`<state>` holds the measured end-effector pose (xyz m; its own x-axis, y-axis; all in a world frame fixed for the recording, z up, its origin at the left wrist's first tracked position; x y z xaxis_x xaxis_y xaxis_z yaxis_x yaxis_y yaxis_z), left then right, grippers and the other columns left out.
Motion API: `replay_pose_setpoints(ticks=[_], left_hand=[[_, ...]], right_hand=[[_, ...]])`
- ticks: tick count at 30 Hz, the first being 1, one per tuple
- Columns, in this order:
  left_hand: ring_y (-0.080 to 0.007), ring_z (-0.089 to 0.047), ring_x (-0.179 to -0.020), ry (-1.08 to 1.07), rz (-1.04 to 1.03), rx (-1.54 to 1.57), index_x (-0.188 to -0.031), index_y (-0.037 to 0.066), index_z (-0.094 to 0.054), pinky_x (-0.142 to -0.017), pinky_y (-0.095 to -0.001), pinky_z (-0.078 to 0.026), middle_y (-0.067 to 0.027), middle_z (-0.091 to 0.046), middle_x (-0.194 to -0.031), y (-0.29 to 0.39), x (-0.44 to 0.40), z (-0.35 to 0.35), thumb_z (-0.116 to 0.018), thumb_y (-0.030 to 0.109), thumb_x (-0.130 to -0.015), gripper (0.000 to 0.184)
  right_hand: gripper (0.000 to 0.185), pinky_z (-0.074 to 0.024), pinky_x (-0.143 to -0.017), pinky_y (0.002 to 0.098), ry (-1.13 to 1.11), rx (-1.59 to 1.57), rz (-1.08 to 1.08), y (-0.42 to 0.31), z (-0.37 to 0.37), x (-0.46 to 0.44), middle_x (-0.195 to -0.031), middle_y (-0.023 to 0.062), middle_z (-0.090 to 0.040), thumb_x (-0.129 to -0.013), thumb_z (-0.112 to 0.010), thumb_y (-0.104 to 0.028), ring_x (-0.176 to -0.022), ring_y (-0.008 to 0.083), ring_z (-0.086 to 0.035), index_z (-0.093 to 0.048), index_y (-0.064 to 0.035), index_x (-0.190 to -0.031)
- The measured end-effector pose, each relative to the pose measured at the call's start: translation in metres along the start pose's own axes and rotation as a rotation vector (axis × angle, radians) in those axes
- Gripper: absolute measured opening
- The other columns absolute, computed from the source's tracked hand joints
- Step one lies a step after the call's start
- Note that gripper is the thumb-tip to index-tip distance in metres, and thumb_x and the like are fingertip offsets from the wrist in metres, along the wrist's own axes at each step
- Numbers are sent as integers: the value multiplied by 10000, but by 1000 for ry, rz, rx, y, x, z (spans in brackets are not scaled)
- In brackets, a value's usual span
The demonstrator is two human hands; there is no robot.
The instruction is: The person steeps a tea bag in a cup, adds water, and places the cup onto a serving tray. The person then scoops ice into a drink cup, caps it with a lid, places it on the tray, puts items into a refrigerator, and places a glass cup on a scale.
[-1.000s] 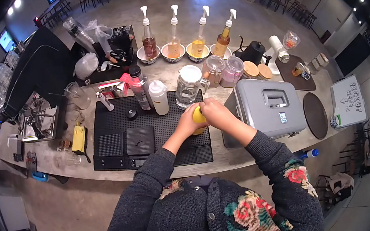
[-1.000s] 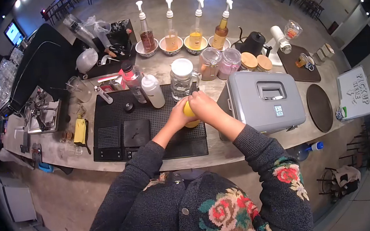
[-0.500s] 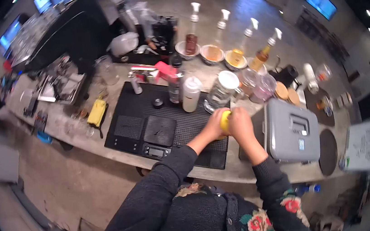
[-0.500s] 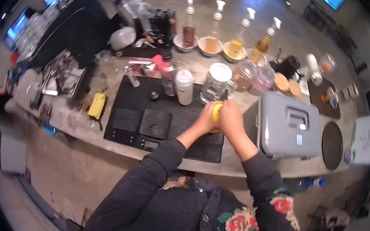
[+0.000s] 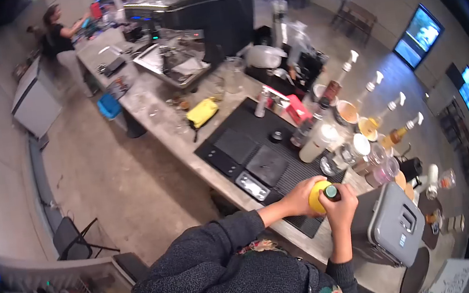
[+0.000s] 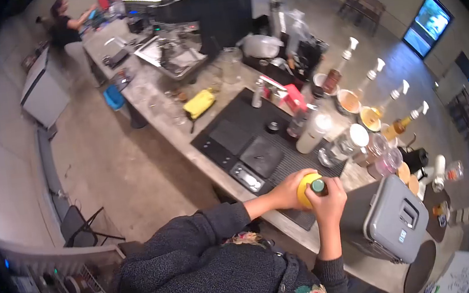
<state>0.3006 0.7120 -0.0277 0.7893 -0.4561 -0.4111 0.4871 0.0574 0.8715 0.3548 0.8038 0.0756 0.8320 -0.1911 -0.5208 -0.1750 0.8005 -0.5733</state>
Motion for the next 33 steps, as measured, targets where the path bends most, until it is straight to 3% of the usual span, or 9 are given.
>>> replay_pose_setpoints(ticks=[7,14,17,19,20,26,29,31,33], left_hand=[[-248,-527,-1031,182,-78,65,-1255,41,-365,-897,-342,-419,-128,-497,-1193,51,148,156,-840,152,-435,955],[-228,-548,-985,1003,301,-197,-1223,59,-400,-860,-311,-432,-101,-522,-1161,110,395,268,-842,162,-479,871],[-230,-556,-968,1303,362,-427,-1215,52,-403,-848,-310,-436,-101,-537,-1138,158,516,271,-841,174,-487,859],[-233,-564,-951,1454,412,-590,-1208,44,-407,-836,-308,-440,-101,-552,-1114,185,582,259,-840,185,-494,847],[-240,-570,-933,1556,463,-709,-1199,32,-415,-826,-312,-443,-110,-563,-1092,193,617,246,-838,206,-499,836],[-276,-582,-916,2134,803,-920,-1160,3,-464,-801,-329,-452,-147,-580,-1050,237,690,121,-836,271,-493,810],[-282,-584,-912,2320,833,-1060,-1174,5,-455,-799,-327,-458,-149,-582,-1050,254,684,76,-841,259,-475,838],[-278,-586,-900,2474,830,-1013,-1178,7,-451,-798,-325,-463,-150,-584,-1043,253,673,49,-845,235,-460,849],[-276,-586,-898,2599,798,-993,-1174,6,-451,-796,-327,-465,-149,-584,-1040,249,657,31,-844,220,-459,844]], right_hand=[[211,-358,-454,229,-395,-294,278,-176,-57,47,-611,32,-483,-550,-724,-75,-497,129,-417,-607,3,-708],[273,-385,-512,230,-1042,-657,825,-385,-158,174,-715,47,-515,-600,-741,-89,-549,139,-439,-629,16,-826],[328,-433,-606,254,-1259,-823,1116,-480,-159,261,-856,73,-568,-648,-722,-99,-654,187,-517,-616,6,-940],[357,-453,-718,288,-1057,-1210,1444,-529,-128,326,-971,93,-591,-693,-685,-113,-808,243,-563,-587,-5,-1019],[369,-438,-819,310,-1283,-1226,1547,-545,-117,370,-1050,108,-582,-724,-653,-116,-955,269,-551,-564,-13,-1067],[254,-362,-942,335,-335,-1977,2424,-544,36,558,-1094,166,-530,-761,-496,-91,-1085,283,-466,-547,48,-968],[297,-273,-1006,383,296,-1501,2280,-551,18,703,-1057,187,-552,-793,-459,-132,-971,282,-487,-590,39,-998],[294,-273,-994,385,659,-918,2681,-562,10,711,-1013,177,-581,-799,-447,-150,-953,283,-493,-625,14,-967],[278,-294,-958,383,628,-1107,2583,-560,7,721,-980,164,-594,-795,-452,-148,-932,276,-498,-639,-5,-942]])
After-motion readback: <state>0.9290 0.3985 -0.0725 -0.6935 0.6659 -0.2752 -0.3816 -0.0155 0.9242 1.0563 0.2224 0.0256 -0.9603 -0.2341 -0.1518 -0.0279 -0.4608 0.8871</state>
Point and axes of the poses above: each hand's wrist, its own x-axis away from the middle knuckle, its own z-axis out of the back of the hand, y = z × x, the point moved 5 cm from there along -x, towards the middle knuckle
